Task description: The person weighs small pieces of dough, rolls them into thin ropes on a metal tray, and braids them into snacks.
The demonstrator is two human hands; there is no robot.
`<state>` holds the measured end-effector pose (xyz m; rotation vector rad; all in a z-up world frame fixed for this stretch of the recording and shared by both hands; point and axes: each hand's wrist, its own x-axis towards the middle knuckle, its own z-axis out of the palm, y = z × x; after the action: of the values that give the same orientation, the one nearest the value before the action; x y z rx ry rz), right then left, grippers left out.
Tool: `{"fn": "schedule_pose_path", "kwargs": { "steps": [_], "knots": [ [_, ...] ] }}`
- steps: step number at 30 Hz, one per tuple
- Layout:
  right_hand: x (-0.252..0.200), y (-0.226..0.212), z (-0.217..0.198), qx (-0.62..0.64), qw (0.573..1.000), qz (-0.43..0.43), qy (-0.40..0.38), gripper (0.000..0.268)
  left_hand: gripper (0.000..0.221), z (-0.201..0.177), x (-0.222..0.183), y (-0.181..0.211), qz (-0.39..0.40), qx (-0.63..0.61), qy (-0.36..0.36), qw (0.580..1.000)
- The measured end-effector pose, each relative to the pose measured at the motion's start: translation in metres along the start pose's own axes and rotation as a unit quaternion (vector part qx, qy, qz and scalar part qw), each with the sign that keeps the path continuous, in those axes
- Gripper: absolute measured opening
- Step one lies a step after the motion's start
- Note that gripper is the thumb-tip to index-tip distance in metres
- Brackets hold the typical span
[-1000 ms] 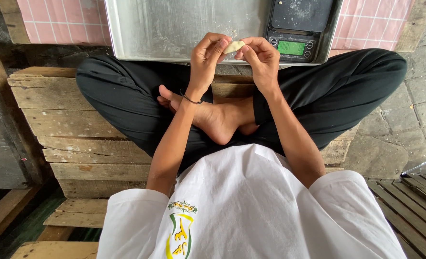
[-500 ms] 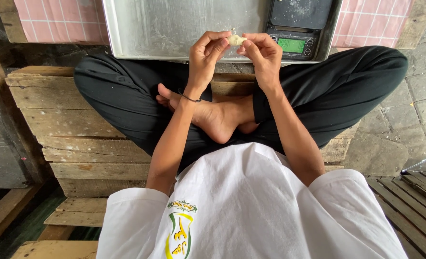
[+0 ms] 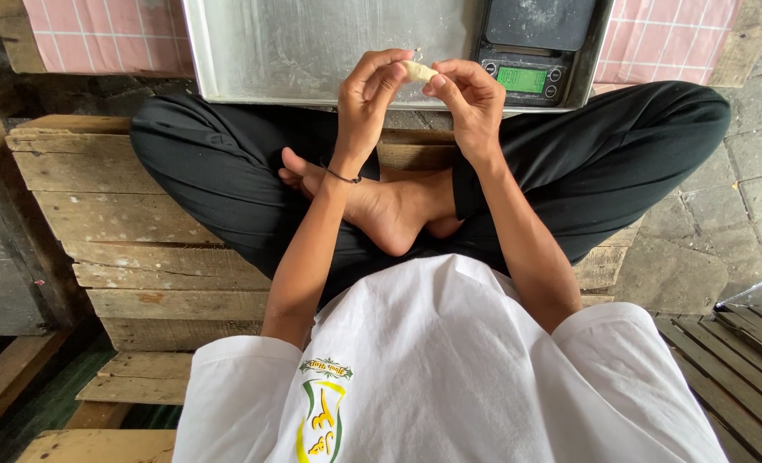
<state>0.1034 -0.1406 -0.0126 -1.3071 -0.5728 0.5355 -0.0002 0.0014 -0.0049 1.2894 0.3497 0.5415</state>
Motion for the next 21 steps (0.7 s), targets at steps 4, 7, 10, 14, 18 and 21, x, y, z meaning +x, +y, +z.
{"fn": "schedule_pose_path", "kwargs": {
  "steps": [4,7,10,14,18,21],
  "knots": [
    [0.000,0.001,-0.002,0.045,0.998,0.043,0.020,0.013,0.031,0.000,0.000,-0.001,0.010,0.018,-0.021,1.000],
    [0.000,0.003,-0.004,0.117,0.988,0.091,0.046,0.015,0.017,0.003,0.001,0.004,0.042,0.060,-0.016,0.997],
    [0.002,-0.007,0.003,0.026,0.999,0.023,0.030,0.022,0.013,0.002,0.004,0.004,0.050,0.095,0.012,0.994],
    [0.001,-0.003,0.003,-0.046,0.996,-0.048,0.061,0.023,0.009,-0.001,0.004,-0.004,0.044,0.082,0.016,0.996],
    [-0.001,0.010,0.000,-0.042,0.995,-0.042,0.076,0.021,0.010,0.000,0.002,-0.008,0.018,0.062,0.008,0.998],
    [0.000,0.021,-0.007,-0.027,0.995,-0.030,0.094,0.017,0.016,0.002,0.002,-0.008,0.016,0.035,-0.008,0.999]
  ]
}}
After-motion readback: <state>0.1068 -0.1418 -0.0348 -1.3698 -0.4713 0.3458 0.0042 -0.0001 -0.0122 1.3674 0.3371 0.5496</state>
